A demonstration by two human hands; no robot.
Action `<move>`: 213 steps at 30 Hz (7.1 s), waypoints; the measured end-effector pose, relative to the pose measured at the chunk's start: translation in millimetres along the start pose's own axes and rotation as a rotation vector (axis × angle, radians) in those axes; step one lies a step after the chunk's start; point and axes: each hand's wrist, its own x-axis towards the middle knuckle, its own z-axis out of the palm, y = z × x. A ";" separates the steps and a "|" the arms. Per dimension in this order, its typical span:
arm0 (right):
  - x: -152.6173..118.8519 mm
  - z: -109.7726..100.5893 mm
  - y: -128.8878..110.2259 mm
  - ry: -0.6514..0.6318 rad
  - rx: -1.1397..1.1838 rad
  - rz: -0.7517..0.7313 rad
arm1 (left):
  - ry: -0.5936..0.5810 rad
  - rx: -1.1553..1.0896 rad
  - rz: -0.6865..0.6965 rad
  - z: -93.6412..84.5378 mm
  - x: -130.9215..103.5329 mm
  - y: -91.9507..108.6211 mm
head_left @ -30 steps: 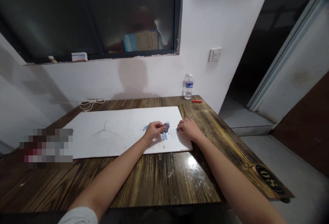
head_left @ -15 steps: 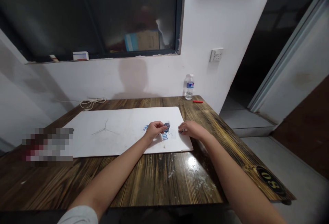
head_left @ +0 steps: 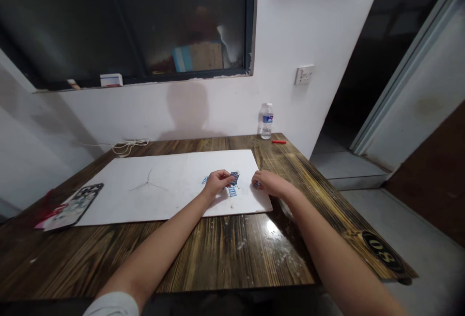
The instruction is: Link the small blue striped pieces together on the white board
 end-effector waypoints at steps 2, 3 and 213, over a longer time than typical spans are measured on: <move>0.7 3.7 4.1 -0.015 0.022 0.036 | -0.004 0.004 -0.002 0.2 -0.1 0.1; 1.3 5.4 5.3 -0.028 0.032 0.060 | -0.005 0.003 -0.004 0.3 -0.2 0.2; 54.7 35.3 -98.2 0.161 -0.131 -0.084 | 0.298 -0.276 0.086 -12.6 8.9 -5.6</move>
